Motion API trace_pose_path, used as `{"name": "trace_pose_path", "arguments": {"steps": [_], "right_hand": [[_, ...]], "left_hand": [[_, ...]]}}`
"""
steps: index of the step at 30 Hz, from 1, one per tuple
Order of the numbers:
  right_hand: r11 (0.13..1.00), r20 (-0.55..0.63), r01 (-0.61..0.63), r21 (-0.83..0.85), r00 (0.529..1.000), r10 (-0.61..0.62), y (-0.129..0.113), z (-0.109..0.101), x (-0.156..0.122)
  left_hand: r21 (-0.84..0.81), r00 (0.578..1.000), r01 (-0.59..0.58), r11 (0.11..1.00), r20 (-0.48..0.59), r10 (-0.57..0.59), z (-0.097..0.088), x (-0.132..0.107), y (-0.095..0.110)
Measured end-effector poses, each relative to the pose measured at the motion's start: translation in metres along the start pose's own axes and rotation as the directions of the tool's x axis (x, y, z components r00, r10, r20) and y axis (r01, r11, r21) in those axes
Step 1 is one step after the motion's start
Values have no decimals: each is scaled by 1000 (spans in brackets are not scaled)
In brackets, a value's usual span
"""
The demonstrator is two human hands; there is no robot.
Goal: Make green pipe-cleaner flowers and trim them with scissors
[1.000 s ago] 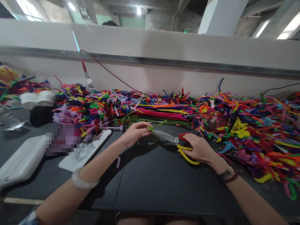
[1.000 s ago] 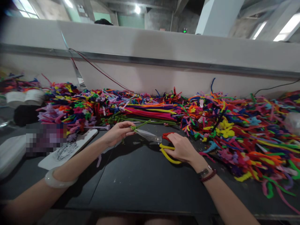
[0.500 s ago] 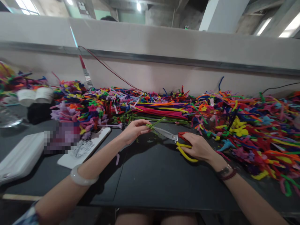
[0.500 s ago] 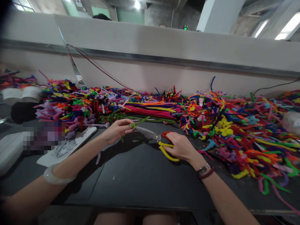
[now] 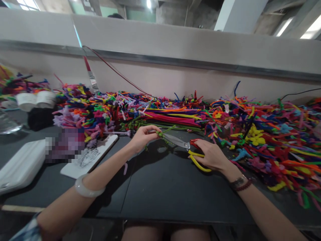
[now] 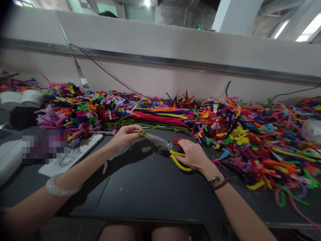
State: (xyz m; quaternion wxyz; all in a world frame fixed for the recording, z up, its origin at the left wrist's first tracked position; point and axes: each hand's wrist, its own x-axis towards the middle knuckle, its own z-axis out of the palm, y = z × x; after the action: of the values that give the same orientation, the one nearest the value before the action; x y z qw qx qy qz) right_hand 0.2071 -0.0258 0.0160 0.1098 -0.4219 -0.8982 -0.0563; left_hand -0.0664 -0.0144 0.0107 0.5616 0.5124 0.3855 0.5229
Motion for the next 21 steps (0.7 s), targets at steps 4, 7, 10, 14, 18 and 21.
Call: {"name": "trace_pose_path", "arguments": {"steps": [4,7,10,14,18,21], "right_hand": [[1000,-6,29,12,1000,-28,-2,0,0],[999,-4,46,21,999,-46,-2,1,1],[998,-8,58,31,998,-58,-2,2,1],[996,-12,72,45,997,-72,-1,2,0],[995,-10,83,56,997,-83,-1,2,1],[995,-13,81,57,997,-81,-1,2,1]], "left_hand": [[118,995,-97,988,7,97,-1,1,-2],[159,992,-126,979,9,126,-2,1,-2],[172,991,-132,976,11,132,-2,1,-3],[168,991,-132,977,12,132,-3,2,-5],[168,992,-123,978,0,125,-3,2,-5],[148,995,-97,984,-13,100,-1,1,-3]]}}
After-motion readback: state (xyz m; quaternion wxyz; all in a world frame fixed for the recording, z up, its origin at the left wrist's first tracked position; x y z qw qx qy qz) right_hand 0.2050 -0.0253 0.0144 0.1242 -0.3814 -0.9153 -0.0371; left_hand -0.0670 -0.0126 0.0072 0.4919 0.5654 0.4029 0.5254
